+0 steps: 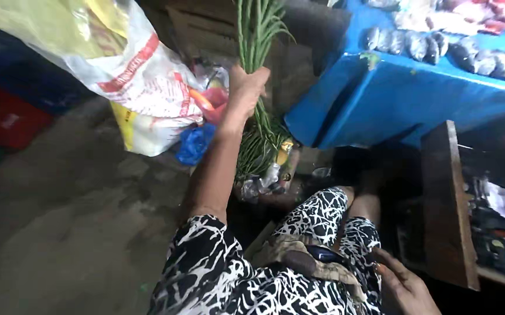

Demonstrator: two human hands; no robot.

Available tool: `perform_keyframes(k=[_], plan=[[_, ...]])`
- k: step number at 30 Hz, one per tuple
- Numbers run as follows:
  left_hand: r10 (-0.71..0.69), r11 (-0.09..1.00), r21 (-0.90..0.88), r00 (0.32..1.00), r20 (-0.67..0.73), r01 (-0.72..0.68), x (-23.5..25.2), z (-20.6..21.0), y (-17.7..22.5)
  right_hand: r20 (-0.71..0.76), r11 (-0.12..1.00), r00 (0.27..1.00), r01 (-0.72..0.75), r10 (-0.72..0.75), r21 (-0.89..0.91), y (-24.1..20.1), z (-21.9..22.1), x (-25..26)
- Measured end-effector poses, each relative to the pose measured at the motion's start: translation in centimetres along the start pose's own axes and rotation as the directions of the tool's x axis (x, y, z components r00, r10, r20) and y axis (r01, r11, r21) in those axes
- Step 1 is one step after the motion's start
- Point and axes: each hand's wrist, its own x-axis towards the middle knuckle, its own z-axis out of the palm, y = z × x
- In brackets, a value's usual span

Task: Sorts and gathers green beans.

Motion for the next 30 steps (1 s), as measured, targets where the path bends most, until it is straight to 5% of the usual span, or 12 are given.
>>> perform_keyframes(k=[4,6,8,10,13,15,18,24,25,27,28,30], plan=[[0.000,0.987,0.153,0.958,0.285,-0.045,-3.2,3.8,1.9,-0.101,0.982,0.981,0.156,-0.167,-0.110,-2.0,-1.5,-1.1],[-0.072,0.906,0.391,0.853,0.517,-0.160,-5.6,6.7,3.5,-0.174,0.924,0.920,0.312,-0.352,-0.220,-3.6,-2.0,-1.0],[-0.104,0.739,0.495,0.649,0.753,-0.457,-8.7,10.6,4.3,-0.251,0.828,0.809,0.434,-0.531,-0.355,-5.8,-2.1,-0.1],[-0.053,0.554,0.365,0.407,0.912,-0.748,-12.9,14.3,4.6,-0.274,0.738,0.729,0.443,-0.627,-0.510,-8.2,-2.5,1.3],[0.118,0.381,0.010,0.060,0.991,-0.924,-18.4,18.0,4.2,-0.288,0.822,0.842,0.274,-0.456,-0.499,-9.3,-3.0,4.2],[0.292,0.287,-0.165,-0.078,0.953,-0.944,-20.0,19.6,3.8,-0.298,0.983,0.943,0.111,-0.150,-0.145,-8.0,-3.5,5.8],[0.600,0.217,-0.195,-0.027,0.800,-0.957,-20.7,21.3,1.4,-0.351,0.987,0.933,-0.022,0.077,0.159,-5.8,-2.9,5.9],[0.752,0.503,-0.255,0.273,0.600,-0.826,-26.0,20.3,-3.8,-0.523,0.997,0.849,-0.060,0.079,0.052,-2.5,-4.7,4.7],[0.693,0.584,-0.272,0.296,0.657,-0.764,-26.7,20.1,-4.5,-0.546,0.997,0.835,-0.069,0.071,0.025,-2.3,-4.9,4.7],[0.338,0.850,-0.157,0.292,0.895,-0.502,-27.2,19.8,-4.8,-0.594,0.997,0.803,-0.075,0.041,-0.033,-1.8,-4.4,4.9],[0.138,0.953,-0.056,0.261,0.955,-0.297,-27.0,19.9,-4.5,-0.606,0.995,0.795,-0.068,0.011,-0.071,-1.8,-4.0,5.1],[-0.038,0.989,-0.004,0.280,0.959,0.150,-26.8,20.4,-4.2,-0.583,0.990,0.812,-0.064,-0.022,-0.127,-1.8,-2.9,5.3]])
